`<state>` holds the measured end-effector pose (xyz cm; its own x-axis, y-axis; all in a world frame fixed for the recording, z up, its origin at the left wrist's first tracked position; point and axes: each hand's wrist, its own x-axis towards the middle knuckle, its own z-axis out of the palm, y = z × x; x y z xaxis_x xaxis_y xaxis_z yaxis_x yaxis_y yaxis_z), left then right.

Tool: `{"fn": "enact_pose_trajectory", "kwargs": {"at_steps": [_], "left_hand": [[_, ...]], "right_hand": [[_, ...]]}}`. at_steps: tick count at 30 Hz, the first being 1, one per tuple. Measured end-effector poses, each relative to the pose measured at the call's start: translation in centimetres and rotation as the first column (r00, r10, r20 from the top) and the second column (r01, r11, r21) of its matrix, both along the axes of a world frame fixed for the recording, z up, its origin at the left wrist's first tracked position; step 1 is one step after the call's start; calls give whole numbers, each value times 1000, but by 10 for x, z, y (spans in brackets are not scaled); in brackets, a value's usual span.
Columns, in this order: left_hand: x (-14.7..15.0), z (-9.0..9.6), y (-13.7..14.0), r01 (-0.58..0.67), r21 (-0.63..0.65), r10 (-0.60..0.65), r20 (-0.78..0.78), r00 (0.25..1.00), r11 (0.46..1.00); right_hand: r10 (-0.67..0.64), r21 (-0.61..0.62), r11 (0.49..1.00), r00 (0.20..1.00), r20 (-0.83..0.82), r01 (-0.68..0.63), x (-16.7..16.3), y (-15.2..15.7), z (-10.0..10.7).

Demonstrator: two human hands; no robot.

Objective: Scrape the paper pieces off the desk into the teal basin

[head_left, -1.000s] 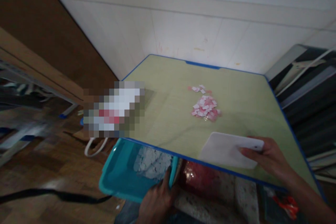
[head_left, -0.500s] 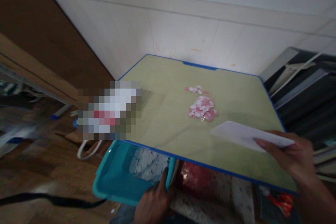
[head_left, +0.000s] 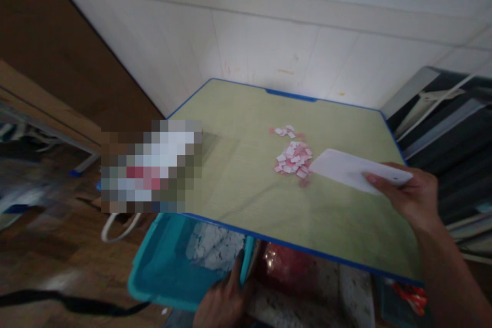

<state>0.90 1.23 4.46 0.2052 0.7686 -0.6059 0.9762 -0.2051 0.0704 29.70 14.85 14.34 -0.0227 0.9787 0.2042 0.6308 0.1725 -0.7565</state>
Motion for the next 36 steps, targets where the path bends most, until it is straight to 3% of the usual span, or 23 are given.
{"fn": "enact_pose_trajectory", "kwargs": {"at_steps": [3, 14, 24, 28, 32, 36], "left_hand": [[2, -1, -1, 1, 15, -1, -7, 1000, 1000], [-1, -8, -3, 17, -12, -17, 20, 1000, 1000], [2, 1, -1, -24, -6, 24, 7, 1000, 1000], [2, 2, 1, -26, -14, 26, 8, 1000, 1000], [-2, -3, -1, -10, 15, 9, 53, 999, 1000], [-7, -6, -3, 0, 23, -3, 128, 992, 1000]], "right_hand": [[13, -18, 1000, 998, 55, -12, 3, 1, -1], [107, -91, 990, 994, 25, -104, 6, -2, -6], [161, -72, 985, 984, 83, -155, 5, 1, -15], [226, -57, 974, 965, 130, -221, 2, 2, -6], [368, -20, 927, 900, 236, -374, -24, 9, 11], [514, 51, 841, 825, 234, -538, -67, 16, 17]]}}
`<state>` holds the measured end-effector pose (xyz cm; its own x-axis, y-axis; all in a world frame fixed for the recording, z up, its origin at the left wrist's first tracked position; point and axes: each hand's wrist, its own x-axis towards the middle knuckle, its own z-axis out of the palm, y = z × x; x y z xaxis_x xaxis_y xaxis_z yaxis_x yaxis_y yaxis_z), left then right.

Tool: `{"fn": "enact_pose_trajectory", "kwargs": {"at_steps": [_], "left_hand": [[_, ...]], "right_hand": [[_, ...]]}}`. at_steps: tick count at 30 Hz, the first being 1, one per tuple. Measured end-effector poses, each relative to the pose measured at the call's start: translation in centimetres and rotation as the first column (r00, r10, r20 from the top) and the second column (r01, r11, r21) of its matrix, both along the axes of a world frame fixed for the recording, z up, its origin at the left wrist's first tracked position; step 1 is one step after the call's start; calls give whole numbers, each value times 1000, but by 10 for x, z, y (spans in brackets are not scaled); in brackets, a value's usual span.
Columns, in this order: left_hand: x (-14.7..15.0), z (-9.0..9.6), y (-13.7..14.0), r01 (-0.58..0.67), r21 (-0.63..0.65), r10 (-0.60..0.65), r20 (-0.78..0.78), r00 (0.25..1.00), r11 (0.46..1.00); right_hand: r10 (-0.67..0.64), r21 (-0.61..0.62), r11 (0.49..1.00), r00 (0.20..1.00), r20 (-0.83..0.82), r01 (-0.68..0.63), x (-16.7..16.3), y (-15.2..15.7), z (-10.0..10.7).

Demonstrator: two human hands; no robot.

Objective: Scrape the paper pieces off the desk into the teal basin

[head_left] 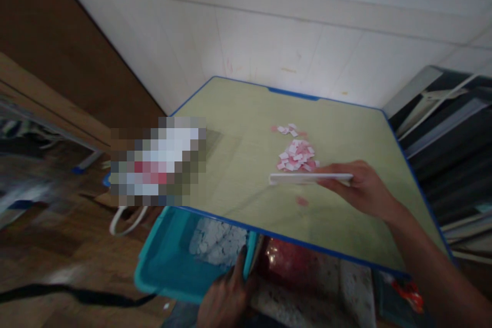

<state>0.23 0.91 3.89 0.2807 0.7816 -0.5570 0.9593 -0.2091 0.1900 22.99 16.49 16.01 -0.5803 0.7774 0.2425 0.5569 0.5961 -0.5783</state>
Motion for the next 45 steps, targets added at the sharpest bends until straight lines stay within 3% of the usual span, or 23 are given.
{"fn": "enact_pose_trajectory", "kwargs": {"at_steps": [3, 5, 11, 22, 25, 29, 32, 34, 37, 41, 43, 45], "left_hand": [[2, 0, 0, 20, 17, -20, -36, 999, 1000], [4, -1, -1, 9, 29, -6, -87, 996, 1000], [1, -7, -3, 65, 78, -64, -20, 998, 995], [1, -5, -3, 65, 79, -63, -36, 997, 995], [0, -10, -6, 73, 110, -68, -46, 997, 991], [-1, -14, -7, 72, 130, -67, -45, 997, 989], [0, -11, -5, 62, 105, -61, -12, 998, 992], [1, -9, -3, 49, 96, -47, -21, 999, 994], [1, -6, -1, 40, 75, -37, -35, 999, 996], [-1, -6, 0, 37, 43, -38, 15, 999, 998], [-2, -8, 0, 36, 22, -36, 17, 999, 999], [-2, -11, -1, 41, 23, -41, 13, 999, 999]], "right_hand": [[150, -60, 987, 988, -40, -152, -24, -1, -5], [181, -89, 979, 982, -49, -184, -31, -5, -9], [15, -62, 998, 997, -74, -20, -27, -8, -15], [105, -202, 971, 985, -138, -132, -50, -22, -26], [32, -163, 985, 985, -169, -60, -45, -18, -25], [-206, -104, 977, 940, -271, 184, -19, -11, -19], [-431, -90, 898, 824, -369, 430, 10, -11, -15], [-517, -90, 847, 774, -364, 523, 28, -15, -16], [-540, -75, 837, 798, -266, 542, 46, -20, -19], [-423, -79, 906, 900, -107, 416, 59, -20, -24], [-431, -96, 902, 894, -121, 421, 63, -18, -26], [-499, -95, 866, 846, -188, 490, 67, -16, -29]]}}
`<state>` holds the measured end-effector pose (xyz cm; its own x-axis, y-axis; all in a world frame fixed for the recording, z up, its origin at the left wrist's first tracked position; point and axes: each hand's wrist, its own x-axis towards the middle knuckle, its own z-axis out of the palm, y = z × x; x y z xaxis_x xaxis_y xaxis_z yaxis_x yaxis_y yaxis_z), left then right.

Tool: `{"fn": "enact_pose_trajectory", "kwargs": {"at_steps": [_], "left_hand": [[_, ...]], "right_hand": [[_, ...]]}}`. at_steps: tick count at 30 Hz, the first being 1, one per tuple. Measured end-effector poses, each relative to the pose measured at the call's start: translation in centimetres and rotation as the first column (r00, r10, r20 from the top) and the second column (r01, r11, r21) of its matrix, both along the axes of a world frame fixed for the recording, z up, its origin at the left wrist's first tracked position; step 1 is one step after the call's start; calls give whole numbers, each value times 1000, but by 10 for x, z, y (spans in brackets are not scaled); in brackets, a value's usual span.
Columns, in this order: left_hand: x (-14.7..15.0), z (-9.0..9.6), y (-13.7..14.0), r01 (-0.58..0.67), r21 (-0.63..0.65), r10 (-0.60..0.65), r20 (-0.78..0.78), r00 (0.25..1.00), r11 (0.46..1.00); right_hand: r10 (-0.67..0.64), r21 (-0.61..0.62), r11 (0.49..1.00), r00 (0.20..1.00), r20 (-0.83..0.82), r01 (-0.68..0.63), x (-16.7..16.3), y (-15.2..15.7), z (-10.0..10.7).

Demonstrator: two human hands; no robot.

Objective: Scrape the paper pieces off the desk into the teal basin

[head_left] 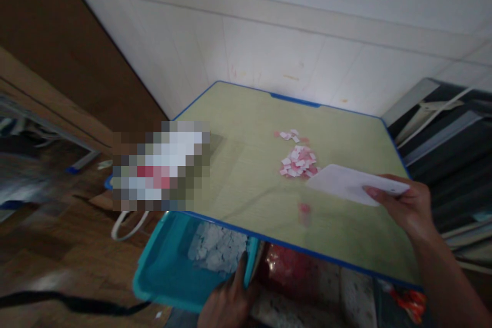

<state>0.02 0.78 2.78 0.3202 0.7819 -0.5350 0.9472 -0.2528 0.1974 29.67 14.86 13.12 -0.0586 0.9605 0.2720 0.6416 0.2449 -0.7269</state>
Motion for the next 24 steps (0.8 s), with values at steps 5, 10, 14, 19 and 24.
{"fn": "enact_pose_trajectory", "kwargs": {"at_steps": [5, 10, 14, 19, 24], "left_hand": [[1, -3, -2, -15, 9, 15, -2, 1000, 1000], [0, 4, 0, -19, -9, 19, -26, 999, 1000], [2, 8, 2, -34, -20, 33, -55, 998, 999], [7, 11, 4, -62, -39, 57, -113, 992, 997], [4, 6, 1, -44, -24, 43, -68, 997, 999]], "right_hand": [[-38, 23, 999, 999, 15, 38, 4, 1, -3], [33, 49, 998, 997, 70, -36, 1, 2, -1], [69, 65, 995, 993, 99, -76, -1, 3, -4], [28, 125, 992, 999, 17, -30, 1, 2, -6], [39, 90, 995, 998, 49, -43, -1, 3, -4]]}}
